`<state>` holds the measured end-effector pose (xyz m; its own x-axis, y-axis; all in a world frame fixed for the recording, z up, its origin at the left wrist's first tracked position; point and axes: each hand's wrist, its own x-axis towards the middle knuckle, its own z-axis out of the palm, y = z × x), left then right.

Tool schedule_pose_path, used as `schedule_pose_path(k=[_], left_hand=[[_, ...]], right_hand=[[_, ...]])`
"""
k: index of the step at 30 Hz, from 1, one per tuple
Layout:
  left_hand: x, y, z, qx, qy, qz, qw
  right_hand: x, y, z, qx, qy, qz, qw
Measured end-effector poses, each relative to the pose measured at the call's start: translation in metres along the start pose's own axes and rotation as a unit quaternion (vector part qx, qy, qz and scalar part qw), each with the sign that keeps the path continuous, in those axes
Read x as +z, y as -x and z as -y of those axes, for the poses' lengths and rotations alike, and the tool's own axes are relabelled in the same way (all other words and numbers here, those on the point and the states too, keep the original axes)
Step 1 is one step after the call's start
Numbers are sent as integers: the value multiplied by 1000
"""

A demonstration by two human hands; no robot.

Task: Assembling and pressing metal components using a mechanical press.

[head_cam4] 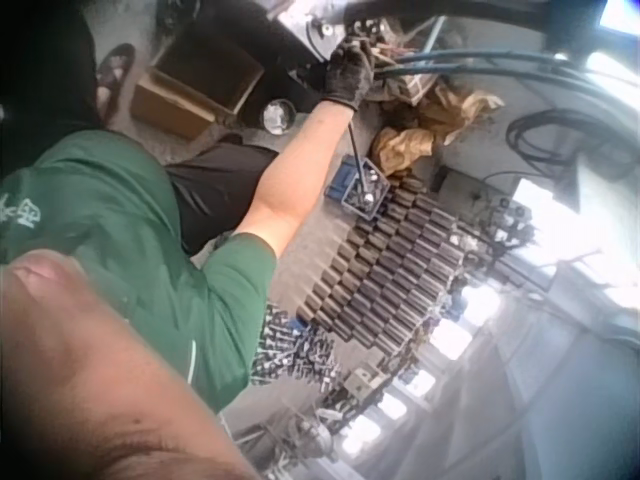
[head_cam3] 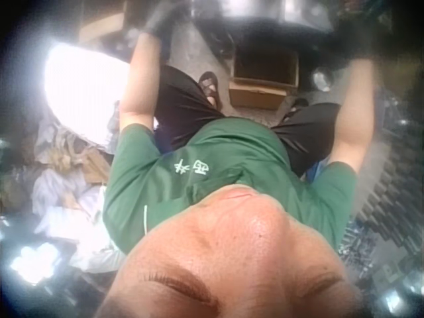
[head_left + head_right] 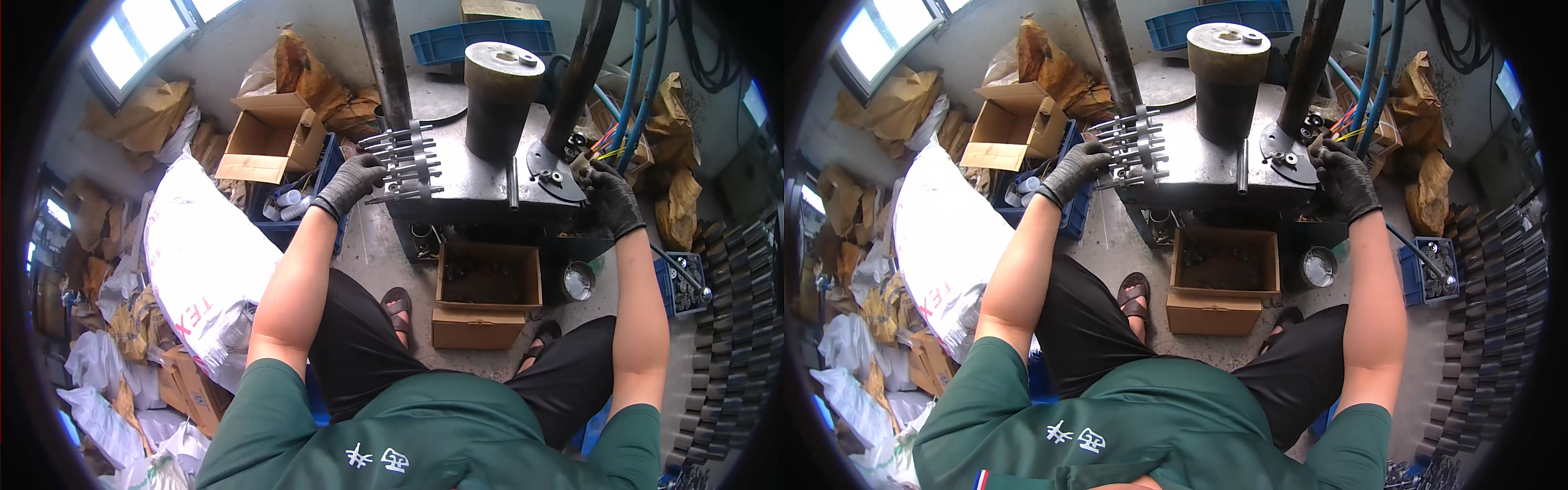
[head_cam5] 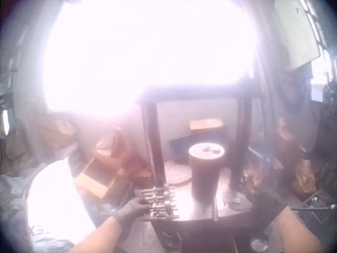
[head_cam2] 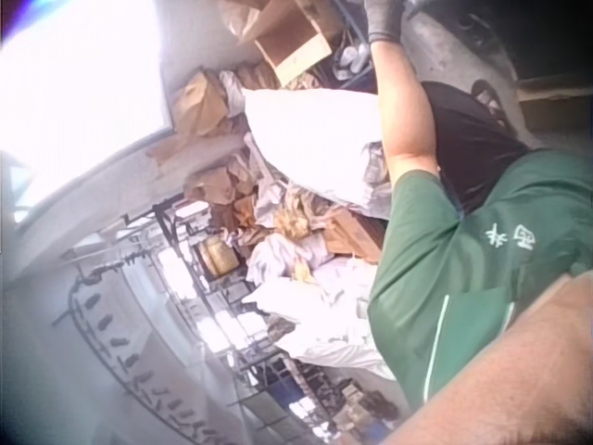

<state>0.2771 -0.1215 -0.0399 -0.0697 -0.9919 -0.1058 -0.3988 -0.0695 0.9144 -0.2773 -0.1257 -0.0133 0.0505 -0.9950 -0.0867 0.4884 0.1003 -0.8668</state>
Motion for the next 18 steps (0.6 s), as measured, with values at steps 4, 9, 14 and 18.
schedule_pose_path(k=[4, 9, 14, 18], left_hand=[[10, 8, -20, 53, -126, -28, 990], [19, 30, -59, 105, -141, -67, 982], [29, 31, -69, 174, -134, -126, 967], [56, 33, -86, 212, -107, -144, 961]], right_hand=[[13, 25, 13, -24, 34, -13, 999], [22, 51, 30, -65, 77, 56, 993], [68, 83, 29, -98, 32, 44, 994], [60, 87, -7, -62, 6, 4, 998]])
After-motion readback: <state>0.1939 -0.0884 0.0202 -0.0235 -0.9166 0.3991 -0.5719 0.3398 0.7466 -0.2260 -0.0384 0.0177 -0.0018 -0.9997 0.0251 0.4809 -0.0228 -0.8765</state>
